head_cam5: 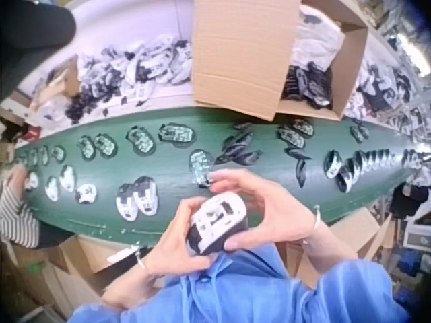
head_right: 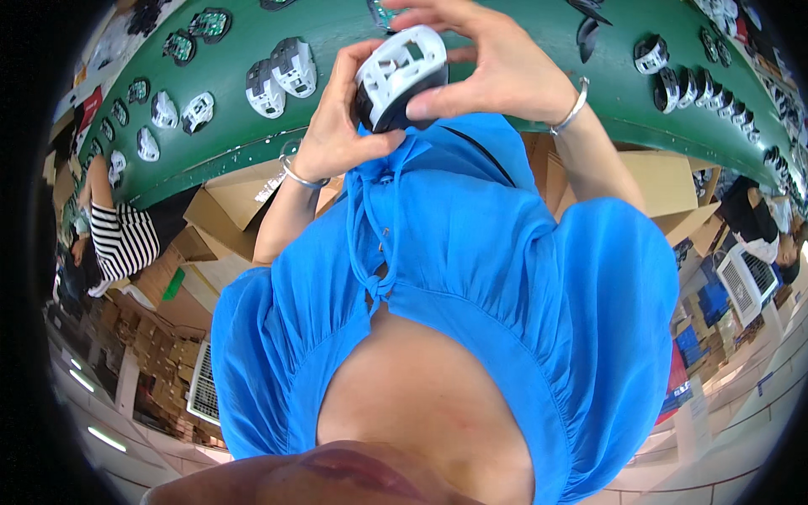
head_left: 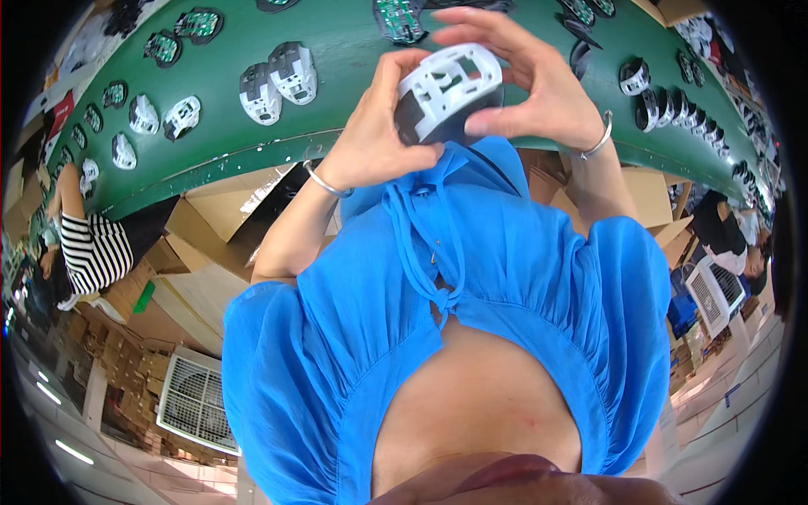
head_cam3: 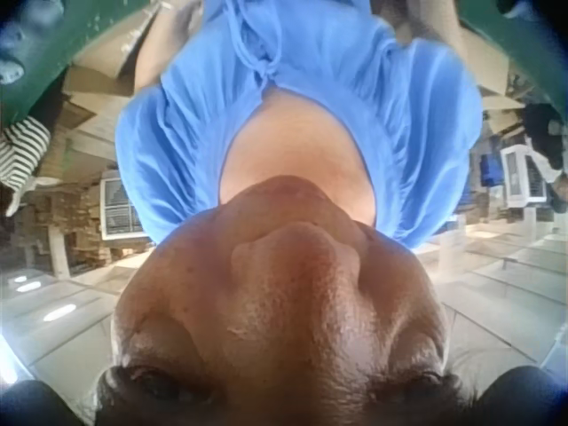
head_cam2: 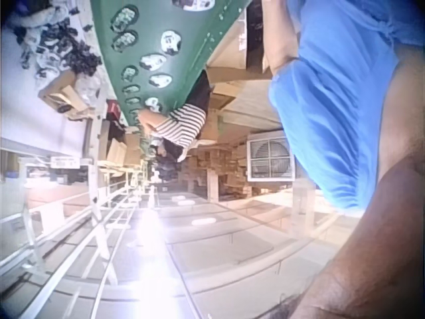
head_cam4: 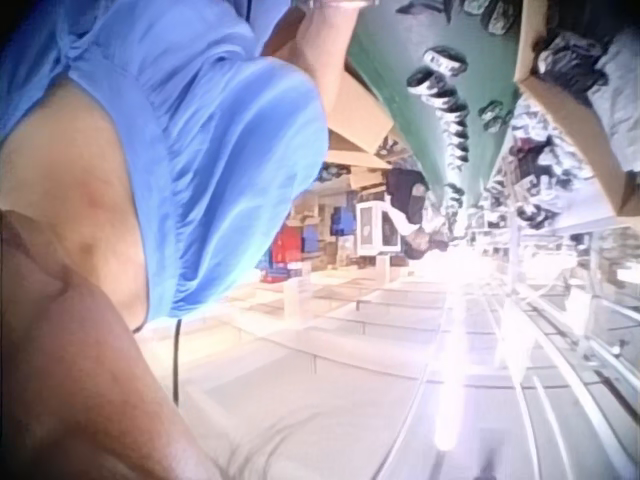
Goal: The person assembles computer mouse shells by attaching plastic side and top parts together by hand, places the assembled shells onto the conveyor belt, and takes components from cardboard boxes.
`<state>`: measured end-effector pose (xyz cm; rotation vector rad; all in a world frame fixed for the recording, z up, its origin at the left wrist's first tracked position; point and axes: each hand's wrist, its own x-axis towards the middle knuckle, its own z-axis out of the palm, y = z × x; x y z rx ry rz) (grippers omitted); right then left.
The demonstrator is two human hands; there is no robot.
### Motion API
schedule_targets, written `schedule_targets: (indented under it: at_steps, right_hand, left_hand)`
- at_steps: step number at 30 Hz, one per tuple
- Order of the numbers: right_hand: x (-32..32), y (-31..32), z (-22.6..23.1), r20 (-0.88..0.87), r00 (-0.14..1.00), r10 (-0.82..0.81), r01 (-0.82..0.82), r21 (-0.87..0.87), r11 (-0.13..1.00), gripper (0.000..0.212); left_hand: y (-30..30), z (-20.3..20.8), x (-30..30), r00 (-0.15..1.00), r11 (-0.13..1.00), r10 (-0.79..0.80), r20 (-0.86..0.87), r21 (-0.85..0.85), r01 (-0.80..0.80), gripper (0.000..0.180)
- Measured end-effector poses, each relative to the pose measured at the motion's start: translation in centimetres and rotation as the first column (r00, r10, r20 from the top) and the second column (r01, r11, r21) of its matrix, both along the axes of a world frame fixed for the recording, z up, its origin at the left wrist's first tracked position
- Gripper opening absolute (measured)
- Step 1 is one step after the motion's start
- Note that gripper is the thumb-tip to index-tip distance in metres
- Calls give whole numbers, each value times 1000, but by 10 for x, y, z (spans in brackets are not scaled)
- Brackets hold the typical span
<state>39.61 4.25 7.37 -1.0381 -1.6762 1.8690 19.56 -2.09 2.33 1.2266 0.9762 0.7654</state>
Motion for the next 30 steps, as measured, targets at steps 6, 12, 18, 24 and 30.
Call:
schedule_targets:
  at_steps: [6,12,18,24,30]
  right_hand:
    - [3,5,-5,30,984,177,-173,-110,979,69]
    - [-3,0,0,-140,988,-62,33,-203,979,72]
    - [1,8,10,-172,974,-146,97,-267,959,84]
    - [4,5,-5,-74,994,83,-85,-25,996,78]
    - [1,0,-3,47,991,128,-135,241,961,69]
  left_hand:
    - [-5,0,-4,996,988,-1,87,-152,14,80]
    - [-2,7,-4,994,985,110,-9,137,-108,83]
    - [-3,5,-15,987,986,134,-83,114,-124,75]
    - [-1,8,-18,994,984,103,-46,148,-95,82]
    - [4,10,-21,961,858,182,-210,511,-51,68]
